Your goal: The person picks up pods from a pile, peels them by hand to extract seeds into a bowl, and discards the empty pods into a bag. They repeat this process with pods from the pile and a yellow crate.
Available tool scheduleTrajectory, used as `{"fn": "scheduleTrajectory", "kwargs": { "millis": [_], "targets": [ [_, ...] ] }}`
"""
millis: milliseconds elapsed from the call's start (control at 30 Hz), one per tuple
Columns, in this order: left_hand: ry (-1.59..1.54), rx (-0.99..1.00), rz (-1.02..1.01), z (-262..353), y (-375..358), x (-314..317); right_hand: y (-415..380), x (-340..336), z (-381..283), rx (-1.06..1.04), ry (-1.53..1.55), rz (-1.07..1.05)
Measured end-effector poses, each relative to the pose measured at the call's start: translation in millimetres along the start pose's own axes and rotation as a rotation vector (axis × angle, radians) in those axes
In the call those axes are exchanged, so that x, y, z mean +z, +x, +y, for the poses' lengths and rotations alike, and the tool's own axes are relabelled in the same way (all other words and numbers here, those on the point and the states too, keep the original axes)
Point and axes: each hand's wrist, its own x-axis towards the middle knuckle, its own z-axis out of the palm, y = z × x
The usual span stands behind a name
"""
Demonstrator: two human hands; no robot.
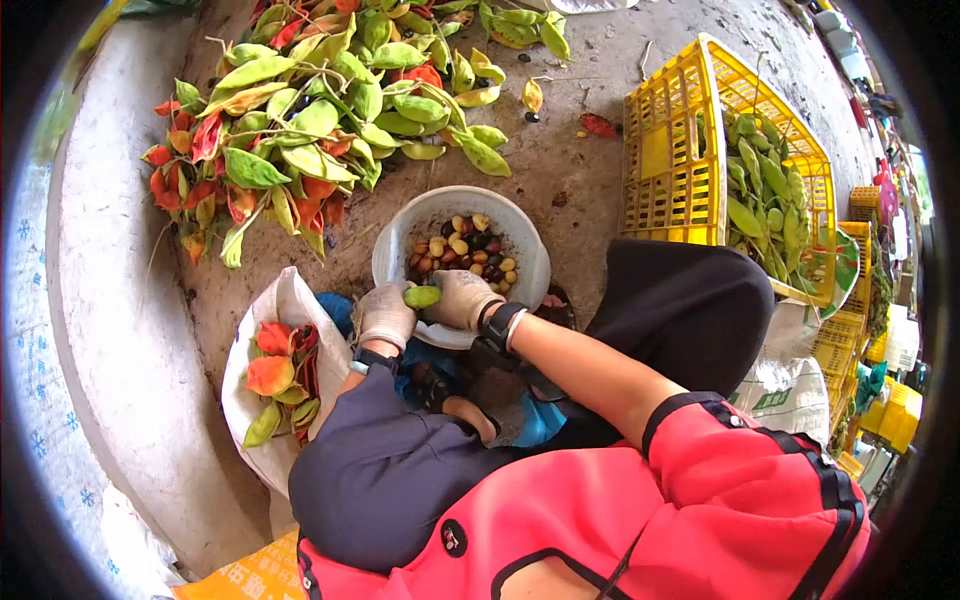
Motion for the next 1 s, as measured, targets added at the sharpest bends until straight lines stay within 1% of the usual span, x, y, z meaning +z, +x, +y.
{"fn": "scheduleTrajectory", "kwargs": {
  "millis": [33,67,100,133,200,233,267,300,333,367,400,433,467,500,567,633,700,767,833,867,900,933,967,1000],
  "targets": [
    [-0.095,-0.057,0.064,-1,4,3,-2,1,-4,0.047,0.049,0.012],
    [-0.198,-0.118,0.129,-6,11,10,1,18,1,0.124,0.198,0.151],
    [-0.302,-0.189,0.188,-5,10,12,6,27,-8,0.187,0.330,0.210],
    [-0.355,-0.194,0.200,0,5,-1,10,30,-11,0.202,0.343,0.192],
    [-0.381,-0.154,0.285,-10,9,2,15,24,-10,0.195,0.367,0.150],
    [-0.394,-0.125,0.334,-8,7,-3,20,17,-13,0.245,0.593,0.025],
    [-0.378,-0.117,0.245,-6,5,-11,20,10,-11,0.268,0.726,0.040],
    [-0.234,-0.047,0.240,-1,2,-15,9,-3,-14,0.299,0.856,0.051],
    [-0.170,-0.021,0.218,-2,0,-13,13,-3,-6,0.242,0.974,0.002],
    [-0.107,0.006,0.198,-3,0,-11,15,-10,8,0.107,0.774,-0.052],
    [-0.104,0.028,0.171,-1,0,-14,31,-10,25,-0.134,0.511,-0.029],
    [-0.099,0.040,0.143,-2,-2,-21,40,-1,41,-0.139,0.581,-0.032],
    [-0.090,0.040,0.113,-8,-5,-25,35,-4,38,-0.144,0.651,-0.036],
    [-0.114,0.067,0.180,-11,-8,-22,29,-13,29,-0.113,0.894,-0.173],
    [-0.103,0.111,0.245,-14,-9,-25,26,-7,28,-0.173,1.115,-0.176],
    [-0.079,0.133,0.146,-18,-10,-29,17,-12,23,-0.215,1.052,-0.170],
    [-0.083,0.172,0.013,-16,-13,-31,20,-11,30,-0.050,1.041,-0.078],
    [-0.067,0.151,-0.088,-9,-14,-28,15,-19,27,0.117,0.996,-0.006],
    [-0.241,0.083,-0.177,-2,-21,-38,46,6,66,0.001,0.927,0.069],
    [-0.340,0.111,-0.204,-16,-18,-24,43,5,68,0.103,1.007,0.037],
    [-0.437,0.136,-0.223,-30,-11,-8,53,13,76,0.182,1.059,0.059],
    [-0.586,0.079,-0.315,-33,-10,-2,66,21,84,0.190,1.149,0.067],
    [-0.701,0.075,-0.381,-33,-11,-2,72,28,92,0.204,1.243,0.072],
    [-0.818,-0.002,-0.422,-33,-14,-5,69,24,93,0.250,1.330,0.107]
  ]
}}
